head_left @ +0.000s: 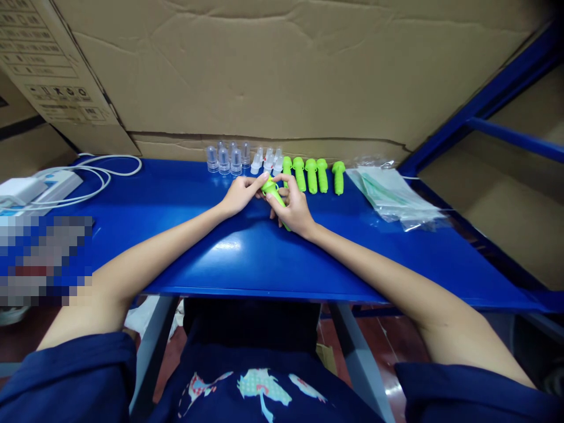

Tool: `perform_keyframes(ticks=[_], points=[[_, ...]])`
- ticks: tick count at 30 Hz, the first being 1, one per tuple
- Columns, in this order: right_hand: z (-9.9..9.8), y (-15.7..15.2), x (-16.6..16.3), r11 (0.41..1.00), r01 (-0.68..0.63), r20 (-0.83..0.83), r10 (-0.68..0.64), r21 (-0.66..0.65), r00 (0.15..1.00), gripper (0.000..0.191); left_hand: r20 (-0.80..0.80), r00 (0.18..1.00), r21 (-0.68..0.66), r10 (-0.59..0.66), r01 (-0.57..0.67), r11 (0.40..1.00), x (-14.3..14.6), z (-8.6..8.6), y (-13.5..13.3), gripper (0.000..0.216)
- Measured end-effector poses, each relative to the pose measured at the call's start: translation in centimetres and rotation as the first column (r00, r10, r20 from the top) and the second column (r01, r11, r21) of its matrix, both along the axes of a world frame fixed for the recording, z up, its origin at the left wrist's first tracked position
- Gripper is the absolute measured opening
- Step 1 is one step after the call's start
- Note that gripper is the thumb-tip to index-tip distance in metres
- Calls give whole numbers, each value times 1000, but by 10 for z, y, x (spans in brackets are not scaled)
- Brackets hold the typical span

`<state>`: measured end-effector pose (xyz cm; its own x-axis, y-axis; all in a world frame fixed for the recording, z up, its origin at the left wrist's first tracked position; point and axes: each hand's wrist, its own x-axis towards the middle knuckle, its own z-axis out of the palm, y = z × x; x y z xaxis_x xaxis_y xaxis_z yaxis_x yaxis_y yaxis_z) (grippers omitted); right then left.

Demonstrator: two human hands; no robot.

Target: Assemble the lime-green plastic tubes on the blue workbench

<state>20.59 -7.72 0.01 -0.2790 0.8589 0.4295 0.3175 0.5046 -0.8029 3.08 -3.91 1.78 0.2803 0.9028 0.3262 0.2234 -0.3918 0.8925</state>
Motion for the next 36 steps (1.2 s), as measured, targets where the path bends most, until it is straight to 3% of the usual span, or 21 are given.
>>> perform_keyframes(ticks=[6,12,25,27,29,32,34,36], points=[[2,0,0,999,-36,29,37,-14,999,70,38,999,-20,-33,34,999,1,-1,0,72],[0,1,-1,999,-17,-30,16,-32,999,60,20,999,-14,-25,25,1000,0,-1,-1,72],[7,0,1,999,-24,12,25,-35,1000,47,-86,994,-22,-72,70,997,-1,0,0,75],[7,0,1,998,-25,17,26,-53,1000,47,-123,992,-4,-21,20,1000,-2,-1,0,70],[6,1,1,998,-25,23,27,-64,999,47,-148,983,81,113,-102,991,-4,-1,0,59],[5,3,0,998,-9,22,11,-70,1000,50,-229,928,347,296,-206,915,-9,2,0,47],[4,3,-1,998,6,31,-4,-70,1000,52,-367,864,533,344,-107,839,-12,7,0,37],[4,3,-1,998,17,53,-13,-64,999,49,-505,778,632,375,37,774,-15,12,-1,33]])
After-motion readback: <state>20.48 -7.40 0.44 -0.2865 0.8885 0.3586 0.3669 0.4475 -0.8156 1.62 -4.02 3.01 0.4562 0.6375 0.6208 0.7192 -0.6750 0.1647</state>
